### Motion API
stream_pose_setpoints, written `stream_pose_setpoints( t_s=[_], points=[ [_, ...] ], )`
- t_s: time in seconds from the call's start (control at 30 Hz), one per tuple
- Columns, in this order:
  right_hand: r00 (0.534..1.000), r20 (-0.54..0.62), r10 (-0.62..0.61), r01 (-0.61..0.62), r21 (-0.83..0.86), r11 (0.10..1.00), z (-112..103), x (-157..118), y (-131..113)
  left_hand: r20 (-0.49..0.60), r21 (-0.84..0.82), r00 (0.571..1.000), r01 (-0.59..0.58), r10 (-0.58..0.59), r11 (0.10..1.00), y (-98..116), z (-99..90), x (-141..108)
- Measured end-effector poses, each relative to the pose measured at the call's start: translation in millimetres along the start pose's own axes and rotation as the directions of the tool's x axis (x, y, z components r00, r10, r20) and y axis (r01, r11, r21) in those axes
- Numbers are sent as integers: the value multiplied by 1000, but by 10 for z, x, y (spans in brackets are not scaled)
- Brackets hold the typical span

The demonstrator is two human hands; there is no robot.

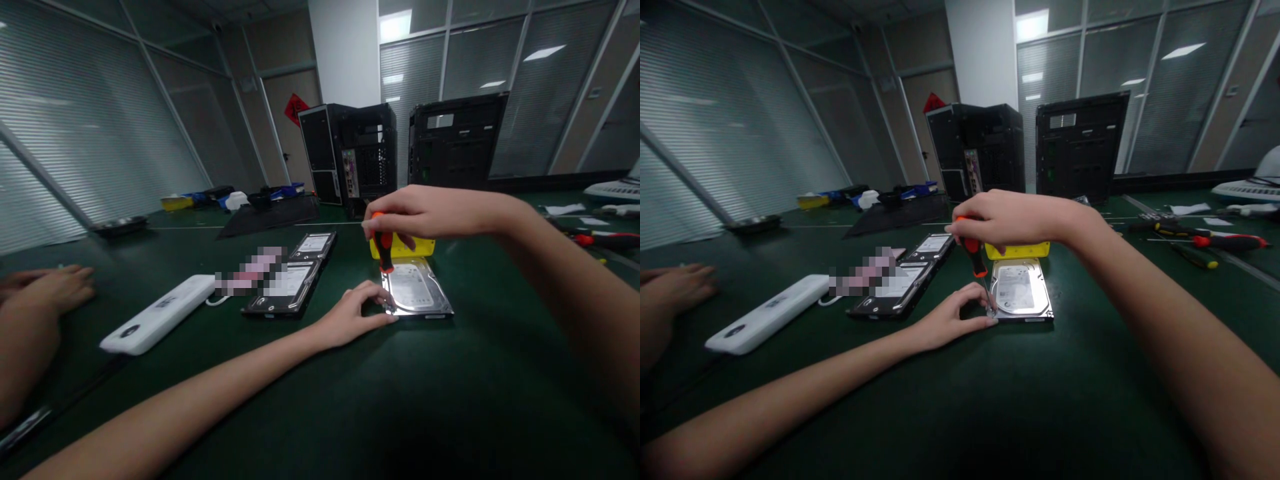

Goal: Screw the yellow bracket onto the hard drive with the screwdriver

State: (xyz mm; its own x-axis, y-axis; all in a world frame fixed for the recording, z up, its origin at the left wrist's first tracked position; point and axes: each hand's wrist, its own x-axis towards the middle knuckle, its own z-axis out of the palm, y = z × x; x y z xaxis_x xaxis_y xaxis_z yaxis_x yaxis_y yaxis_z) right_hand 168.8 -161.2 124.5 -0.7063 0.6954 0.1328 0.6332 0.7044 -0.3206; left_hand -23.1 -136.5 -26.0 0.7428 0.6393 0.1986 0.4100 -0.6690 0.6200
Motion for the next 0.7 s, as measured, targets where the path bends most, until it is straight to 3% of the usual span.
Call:
stream_pose_setpoints(
  t_s=[0.23,0.7],
  points=[
    [988,-88,-129,121,-83,989,43,30,50,1,14,1000,10,-10,1000,15,-1,3],
    [999,20,-47,46,30,998,17,29,-9,4,-5,1000,13,-13,1000,-10,6,-5]
  ],
)
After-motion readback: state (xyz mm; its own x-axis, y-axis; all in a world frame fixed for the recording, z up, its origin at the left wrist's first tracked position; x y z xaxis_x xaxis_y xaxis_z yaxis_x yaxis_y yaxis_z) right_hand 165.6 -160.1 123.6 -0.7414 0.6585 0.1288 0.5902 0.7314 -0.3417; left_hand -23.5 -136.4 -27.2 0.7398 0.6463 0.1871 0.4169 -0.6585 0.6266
